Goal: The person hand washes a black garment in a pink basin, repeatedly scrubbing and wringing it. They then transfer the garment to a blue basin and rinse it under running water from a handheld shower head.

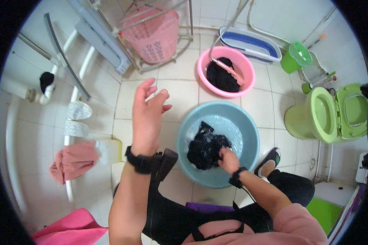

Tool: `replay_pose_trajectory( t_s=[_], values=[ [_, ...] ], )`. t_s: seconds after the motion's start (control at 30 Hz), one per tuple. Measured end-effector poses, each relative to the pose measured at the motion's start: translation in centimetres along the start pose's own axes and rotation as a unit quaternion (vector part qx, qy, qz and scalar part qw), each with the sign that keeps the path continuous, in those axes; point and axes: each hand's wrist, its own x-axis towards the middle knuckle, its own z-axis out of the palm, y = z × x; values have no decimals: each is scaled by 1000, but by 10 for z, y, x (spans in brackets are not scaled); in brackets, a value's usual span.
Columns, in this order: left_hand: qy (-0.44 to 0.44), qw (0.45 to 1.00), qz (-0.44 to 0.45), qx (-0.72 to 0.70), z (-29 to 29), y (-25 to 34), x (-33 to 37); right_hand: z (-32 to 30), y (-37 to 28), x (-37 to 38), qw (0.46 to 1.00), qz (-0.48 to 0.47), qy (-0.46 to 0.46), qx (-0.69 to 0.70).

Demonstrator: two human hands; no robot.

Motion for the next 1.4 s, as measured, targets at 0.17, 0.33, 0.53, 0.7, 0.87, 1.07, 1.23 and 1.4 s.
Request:
replay_pose_trajectory(
  t_s=[0.17,0.33,0.53,0.7,0.87,1.07,1.23,1.4],
  values=[
    [-57,979,-3,198,-15,-48,120,-98,-20,-20,991,-63,-85,81],
    [-58,823,180,535,-18,-81,275,-165,-39,-41,978,-110,-171,52],
    [-16,863,198,465,26,-73,407,-205,-62,-21,977,-142,-160,-11],
    [-36,897,204,391,48,-97,428,-222,-59,-16,983,-104,-143,-58],
    [117,915,198,330,30,-101,374,-217,-56,-17,978,-71,-190,-40],
    [-39,968,113,222,-63,-117,230,-215,-61,-25,974,-107,-185,-72],
    [-76,972,51,216,-149,-154,110,-212,-65,-26,966,-116,-211,-93],
    [-162,917,87,354,-189,-174,27,-205,-68,-28,966,-145,-197,-85]
  ],
)
